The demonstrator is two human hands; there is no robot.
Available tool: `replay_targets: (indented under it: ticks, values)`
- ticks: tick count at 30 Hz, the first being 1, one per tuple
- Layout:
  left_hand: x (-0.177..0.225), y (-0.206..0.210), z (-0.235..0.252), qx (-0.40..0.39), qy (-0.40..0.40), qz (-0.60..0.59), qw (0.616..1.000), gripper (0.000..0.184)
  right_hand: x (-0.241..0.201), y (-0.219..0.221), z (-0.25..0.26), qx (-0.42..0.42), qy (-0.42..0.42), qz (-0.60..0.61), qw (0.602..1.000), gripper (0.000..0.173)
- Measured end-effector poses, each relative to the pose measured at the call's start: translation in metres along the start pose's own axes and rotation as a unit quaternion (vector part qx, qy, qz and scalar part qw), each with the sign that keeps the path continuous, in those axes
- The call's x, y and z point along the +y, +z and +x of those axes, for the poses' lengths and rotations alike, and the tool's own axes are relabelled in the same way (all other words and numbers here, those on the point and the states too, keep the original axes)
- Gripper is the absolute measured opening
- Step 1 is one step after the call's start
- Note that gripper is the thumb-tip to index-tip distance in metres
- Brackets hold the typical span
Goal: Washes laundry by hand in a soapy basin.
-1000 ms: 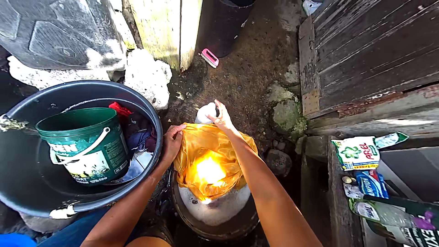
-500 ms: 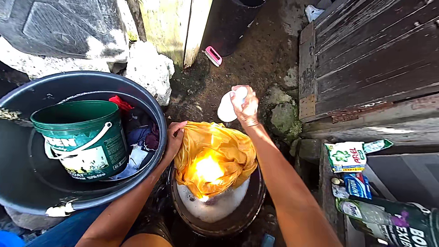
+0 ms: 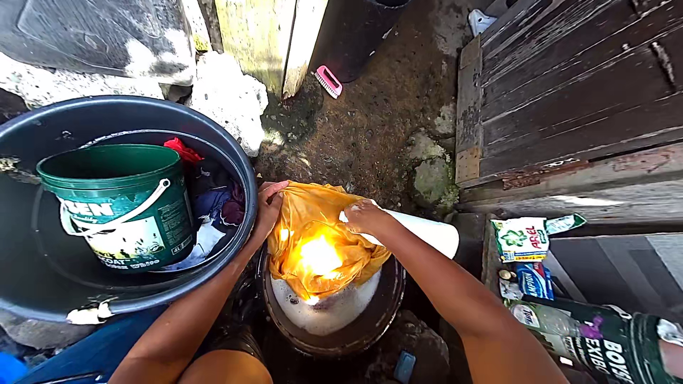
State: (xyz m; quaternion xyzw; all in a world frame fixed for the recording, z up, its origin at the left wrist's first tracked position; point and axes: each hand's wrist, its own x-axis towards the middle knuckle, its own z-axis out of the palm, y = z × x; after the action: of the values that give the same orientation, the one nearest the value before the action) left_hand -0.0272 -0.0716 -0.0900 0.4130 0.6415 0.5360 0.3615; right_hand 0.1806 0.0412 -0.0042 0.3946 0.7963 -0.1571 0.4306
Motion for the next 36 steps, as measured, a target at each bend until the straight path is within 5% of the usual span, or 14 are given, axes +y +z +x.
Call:
replay_targets:
  ticks: [10,14,20,26,36]
  values:
    - [0.002,-0.003,-0.003,-0.008,-0.006,-0.004,1.0,0.03,-0.008,0.009,0.008,0.005,0.009,-0.008,1.0,0.034]
    - [-0.001,0.001,0.002,0.007,0.004,-0.023,1.0,0.029,-0.014,0.017,0.006,-0.078,0.033,-0.03,0.996,0.037]
    - [-0.004,0.003,0.003,0.009,-0.006,-0.029,1.0,0.029,0.0,-0.011,0.024,0.064,0.026,0.02,0.997,0.033]
    - [-0.003,0.001,0.004,0.011,-0.007,-0.021,1.0,0.029,0.005,-0.022,0.034,0.021,0.06,-0.024,0.998,0.032]
    - [-0.005,0.003,0.004,0.014,0.002,-0.024,1.0,0.029,-0.008,-0.039,0.036,0.081,0.025,-0.012,0.996,0.037]
